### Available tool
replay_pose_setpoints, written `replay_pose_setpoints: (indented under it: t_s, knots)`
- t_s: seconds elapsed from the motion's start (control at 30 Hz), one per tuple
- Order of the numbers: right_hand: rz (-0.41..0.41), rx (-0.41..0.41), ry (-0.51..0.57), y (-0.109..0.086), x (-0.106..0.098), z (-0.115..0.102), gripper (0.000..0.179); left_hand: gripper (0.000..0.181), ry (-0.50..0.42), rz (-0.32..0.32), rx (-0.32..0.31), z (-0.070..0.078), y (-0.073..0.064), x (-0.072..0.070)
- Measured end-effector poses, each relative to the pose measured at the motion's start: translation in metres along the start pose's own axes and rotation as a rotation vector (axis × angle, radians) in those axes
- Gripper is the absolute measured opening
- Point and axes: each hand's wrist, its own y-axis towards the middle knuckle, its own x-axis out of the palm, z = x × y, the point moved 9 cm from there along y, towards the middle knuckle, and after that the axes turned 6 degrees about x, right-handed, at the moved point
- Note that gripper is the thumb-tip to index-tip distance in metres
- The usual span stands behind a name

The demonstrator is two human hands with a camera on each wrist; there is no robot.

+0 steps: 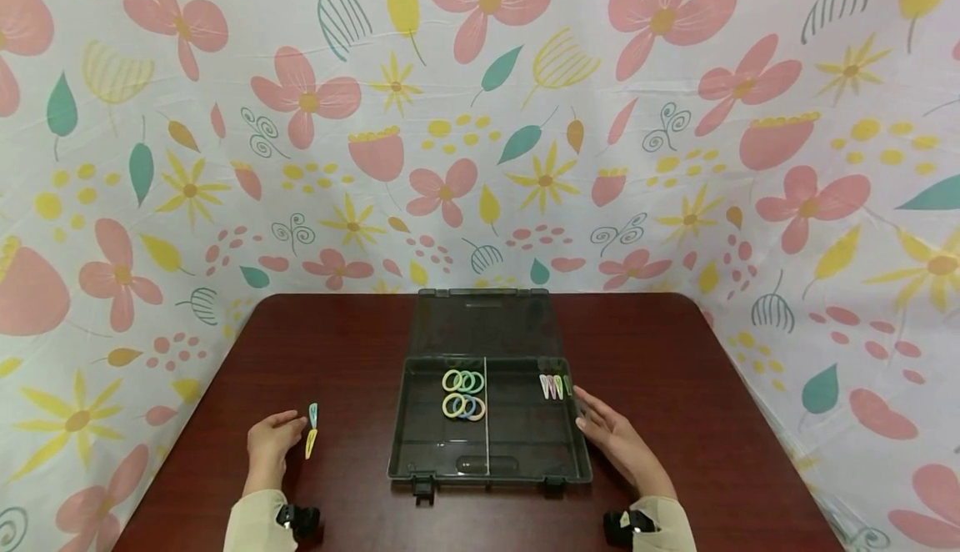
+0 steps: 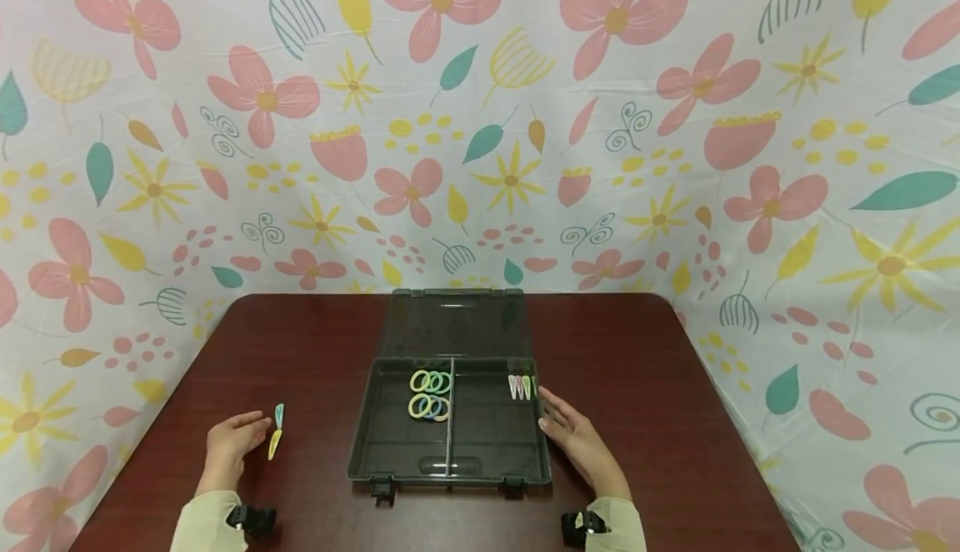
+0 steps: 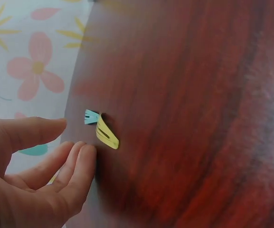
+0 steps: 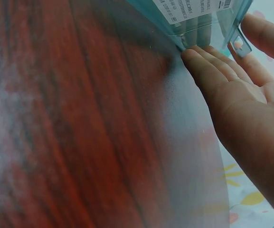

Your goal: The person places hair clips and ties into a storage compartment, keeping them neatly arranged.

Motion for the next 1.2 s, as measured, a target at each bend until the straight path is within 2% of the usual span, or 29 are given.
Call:
replay_pose_setpoints:
  t_s: [0.2,0.37,0.57,0.87,1.03,1.2]
  knots:
    - [-0.001,0.015,-0.001,0.000,0.001,0.001,0.060,0.037,0.052,-0.059,-0.002,-0.001,-0.005,0.004]
    - [-0.001,0.021,-0.003,-0.001,0.002,0.001,0.060,0.035,0.204,-0.083,0.030,-0.001,-0.008,0.005]
    - [-0.004,0.018,0.004,-0.002,0.001,0.001,0.060,0.030,0.312,-0.113,0.074,-0.001,-0.008,0.010]
    - [-0.014,0.013,-0.008,-0.001,0.001,0.001,0.059,0.025,0.363,-0.107,0.119,0.003,-0.008,0.013]
    - [-0.017,0.011,-0.016,-0.001,0.002,0.001,0.060,0.023,0.381,-0.123,0.085,0.003,-0.011,0.014]
    - [-0.005,0.012,-0.012,0.000,0.000,0.002,0.060,0.022,0.327,-0.156,0.059,0.002,-0.015,0.019]
